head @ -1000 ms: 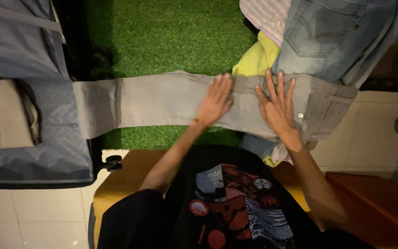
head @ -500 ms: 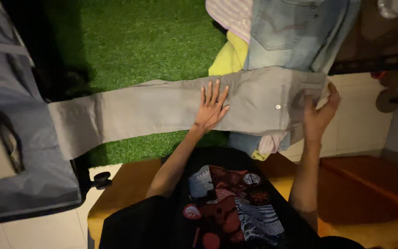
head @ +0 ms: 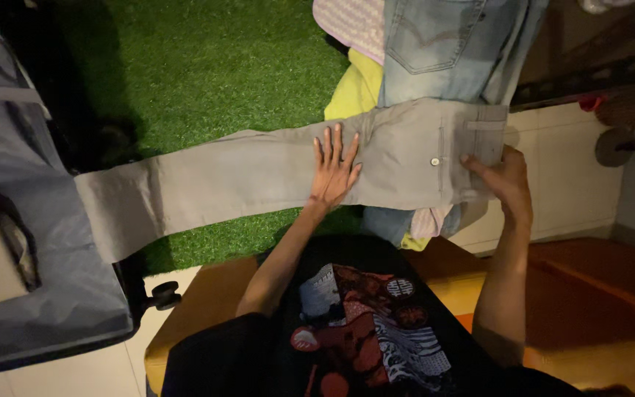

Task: The person picks up a pair of trousers from a pile, spreads them out on a green mat, smooths them by hand, and folds them into a rectangle before placing them into an open suitcase.

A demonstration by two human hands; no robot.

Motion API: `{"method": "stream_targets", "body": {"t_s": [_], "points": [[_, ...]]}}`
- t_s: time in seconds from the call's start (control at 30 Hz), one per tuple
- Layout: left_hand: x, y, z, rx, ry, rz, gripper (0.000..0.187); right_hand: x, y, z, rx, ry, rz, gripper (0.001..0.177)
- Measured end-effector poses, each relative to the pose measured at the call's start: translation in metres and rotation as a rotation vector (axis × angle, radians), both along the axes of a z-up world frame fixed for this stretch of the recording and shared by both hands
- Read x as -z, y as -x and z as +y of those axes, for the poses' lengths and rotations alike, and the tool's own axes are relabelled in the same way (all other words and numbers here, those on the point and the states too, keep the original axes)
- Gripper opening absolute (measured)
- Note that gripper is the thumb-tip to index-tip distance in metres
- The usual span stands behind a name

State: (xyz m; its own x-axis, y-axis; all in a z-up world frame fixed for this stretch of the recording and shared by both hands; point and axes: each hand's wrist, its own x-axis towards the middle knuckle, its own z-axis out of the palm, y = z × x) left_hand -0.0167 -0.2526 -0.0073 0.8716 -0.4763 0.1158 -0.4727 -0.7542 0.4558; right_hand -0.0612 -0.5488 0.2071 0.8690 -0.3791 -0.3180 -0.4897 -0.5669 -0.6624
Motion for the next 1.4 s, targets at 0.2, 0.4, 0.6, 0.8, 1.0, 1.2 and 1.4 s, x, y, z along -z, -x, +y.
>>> {"method": "stream_targets", "body": {"t_s": [0.2,0.4,0.6,0.8,1.0,1.2,1.4], "points": [[0.009,0.006,-0.003,-0.066,0.062,-0.091,0.077,-0.021,0.007,0.021,-0.024,-0.099,-0.114,0.044],[0.021,0.009,0.002,-0.045,0.011,0.054,0.084,-0.038,0.008,0.044,-0.086,-0.069,-0.163,0.041],[0.016,0.010,0.007,-0.161,0.068,-0.042,0.075,-0.055,0.005,0.067,-0.111,0.035,-0.172,0.038],[0.016,0.016,0.014,-0.201,0.100,-0.166,0.075,-0.072,0.004,0.095,-0.119,-0.041,-0.194,0.037],[0.016,0.020,0.018,-0.158,0.079,-0.046,0.078,-0.077,-0.006,0.129,-0.232,0.015,-0.212,0.038],[0.028,0.022,0.016,-0.167,0.055,-0.051,0.076,-0.048,-0.028,0.193,-0.337,-0.197,-0.170,0.051],[0.091,0.051,0.009,-0.092,0.078,-0.062,0.069,0.015,-0.054,0.283,-0.669,-0.207,-0.265,0.041]]}}
